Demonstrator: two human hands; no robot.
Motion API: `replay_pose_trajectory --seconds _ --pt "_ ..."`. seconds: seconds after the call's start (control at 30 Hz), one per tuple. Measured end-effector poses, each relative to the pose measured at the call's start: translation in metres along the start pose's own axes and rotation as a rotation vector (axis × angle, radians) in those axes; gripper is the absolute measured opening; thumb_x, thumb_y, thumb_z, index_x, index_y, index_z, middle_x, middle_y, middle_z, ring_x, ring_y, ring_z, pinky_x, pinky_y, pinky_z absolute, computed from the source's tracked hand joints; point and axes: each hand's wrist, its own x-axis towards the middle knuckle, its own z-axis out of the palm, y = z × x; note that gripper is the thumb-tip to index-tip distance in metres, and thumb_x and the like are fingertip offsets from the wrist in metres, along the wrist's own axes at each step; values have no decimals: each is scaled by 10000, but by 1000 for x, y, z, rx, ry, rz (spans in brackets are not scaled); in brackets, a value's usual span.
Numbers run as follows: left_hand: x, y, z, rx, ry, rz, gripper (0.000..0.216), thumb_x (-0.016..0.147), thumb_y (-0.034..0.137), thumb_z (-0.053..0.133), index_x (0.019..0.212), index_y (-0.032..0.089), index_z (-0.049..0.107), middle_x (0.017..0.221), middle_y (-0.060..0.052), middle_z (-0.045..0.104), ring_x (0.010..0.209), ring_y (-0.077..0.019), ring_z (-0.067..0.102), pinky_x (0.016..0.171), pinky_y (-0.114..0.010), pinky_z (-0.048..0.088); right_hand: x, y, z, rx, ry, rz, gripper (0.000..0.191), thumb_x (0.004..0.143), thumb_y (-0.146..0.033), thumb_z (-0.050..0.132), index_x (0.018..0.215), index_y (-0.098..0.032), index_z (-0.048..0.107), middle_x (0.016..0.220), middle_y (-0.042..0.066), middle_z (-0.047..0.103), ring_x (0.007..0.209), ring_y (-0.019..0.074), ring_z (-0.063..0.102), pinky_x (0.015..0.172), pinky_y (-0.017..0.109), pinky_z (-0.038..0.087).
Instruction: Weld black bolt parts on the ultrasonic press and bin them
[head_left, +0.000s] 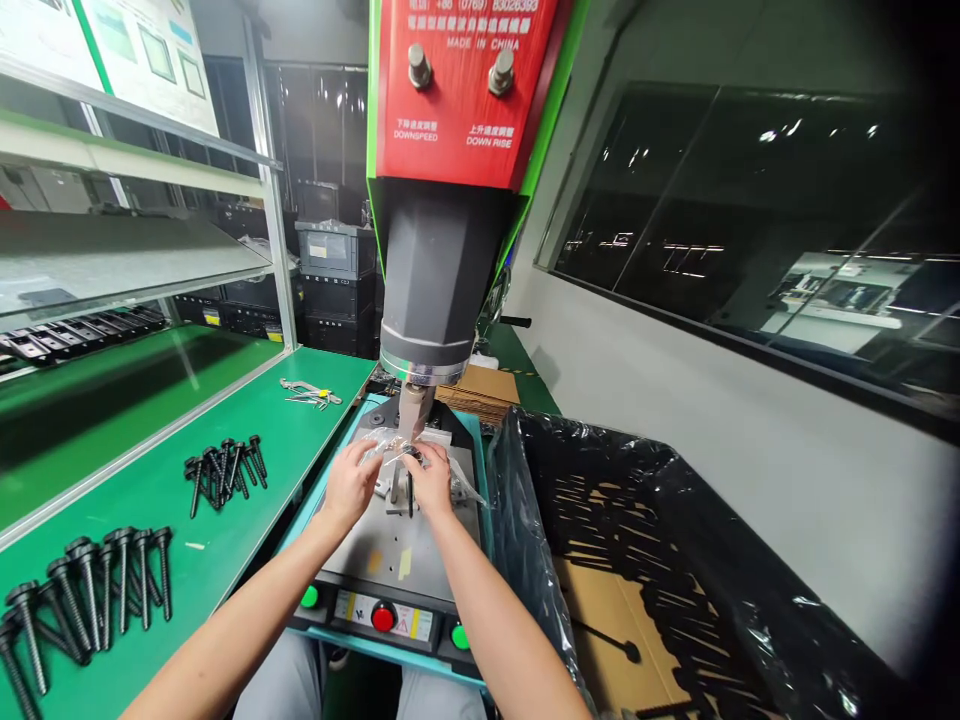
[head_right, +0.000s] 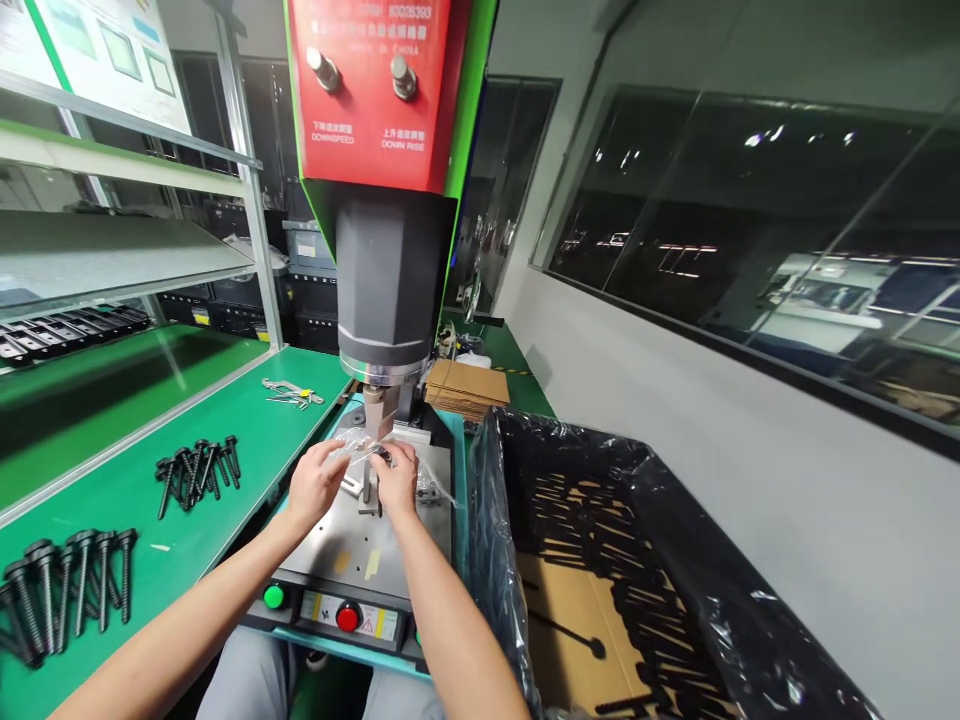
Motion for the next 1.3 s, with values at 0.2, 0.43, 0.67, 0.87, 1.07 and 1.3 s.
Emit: replay_pose_trajectory --seconds 0.2,0.43,0.67,0.87,1.07,1.3 --pt "2 -2 1 15 1 -22 220 934 246 528 892 202 740 1072 -113 699 974 -249 644 819 -376 539 12 6 5 15 -40 53 271 683 -326 695 922 -198 717 998 81 662 939 262 594 868 379 475" --pt "-2 -8 2 6 -22 -56 229 928 250 524 884 198 743 1076 -111 705 970 -258 651 814 -387 547 20 10 2 59 -146 110 374 678 -362 703 1012 -196 718 1029 79 694 941 272 621 875 397 482" --pt "-7 -11 2 11 -69 -79 249 935 270 506 883 207 741 1077 -111 706 981 -262 657 822 -400 552 20 7 -1 114 -158 96 294 696 -372 698 940 -221 765 1119 72 702 1110 289 587 1047 437 385" --pt "-13 -13 4 19 -100 -78 277 949 266 477 877 201 737 1076 -114 708 961 -260 666 814 -402 552 14 13 -2 180 -138 180 388 673 -392 718 1005 -196 760 1137 95 704 1091 293 615 1021 439 426" --pt "-14 -16 3 53 -93 -55 287 944 275 483 856 192 743 1055 -126 711 938 -271 670 786 -401 554 16 11 -1 247 -152 232 391 700 -429 707 1018 -207 758 1079 68 726 999 264 654 942 405 486" --pt "-10 -15 -1 62 -111 -56 289 943 276 477 854 199 742 1064 -117 710 944 -270 668 796 -399 550 16 8 6 271 -77 283 337 601 -383 764 872 -187 720 878 46 728 852 251 647 850 381 496"
